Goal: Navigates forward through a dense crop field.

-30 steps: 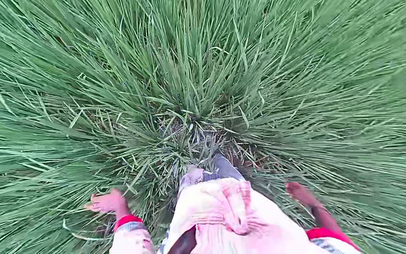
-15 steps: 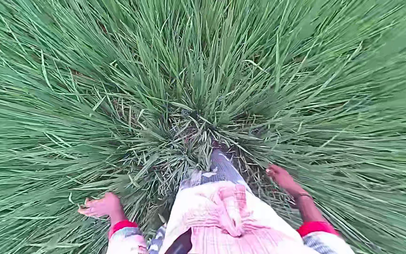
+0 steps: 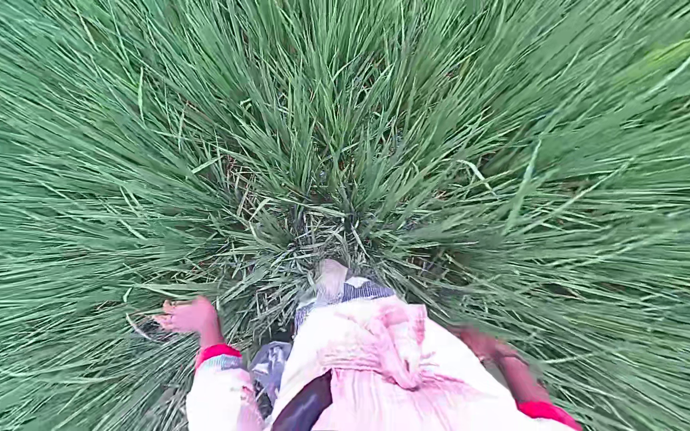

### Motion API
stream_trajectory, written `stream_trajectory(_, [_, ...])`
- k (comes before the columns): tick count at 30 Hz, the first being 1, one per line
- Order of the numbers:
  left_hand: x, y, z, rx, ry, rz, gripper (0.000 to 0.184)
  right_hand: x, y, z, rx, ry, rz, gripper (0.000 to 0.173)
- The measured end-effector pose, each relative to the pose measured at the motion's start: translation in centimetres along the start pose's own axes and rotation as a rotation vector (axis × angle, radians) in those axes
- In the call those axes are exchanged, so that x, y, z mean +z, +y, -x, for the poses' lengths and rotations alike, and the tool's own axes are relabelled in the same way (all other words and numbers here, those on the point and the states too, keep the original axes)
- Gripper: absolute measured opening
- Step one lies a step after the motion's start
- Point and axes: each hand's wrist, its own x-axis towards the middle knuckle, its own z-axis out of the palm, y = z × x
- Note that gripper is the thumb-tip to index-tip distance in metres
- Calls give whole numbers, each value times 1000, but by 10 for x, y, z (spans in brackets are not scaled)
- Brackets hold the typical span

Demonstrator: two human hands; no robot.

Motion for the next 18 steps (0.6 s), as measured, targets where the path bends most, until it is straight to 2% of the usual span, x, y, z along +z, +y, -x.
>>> stream_trajectory(3, [-8, -20, 14, -42, 22, -28, 71, -46, -30, -16, -59, -26, 104, 35])
stream_trajectory(8, [-20, -52, 15, -174, 91, -50, 70, -95, -120, 13, -207, -1, 162, 33])
stream_trajectory(10, [-21, -49, 13, -191, 97, -33, 69, -104, -142, 19, -257, 46, 251, 33])
stream_trajectory(18, [-7, -21, -27, -199, 93, 66, 69, -118, -191, 41, -170, 112, 523, 35])
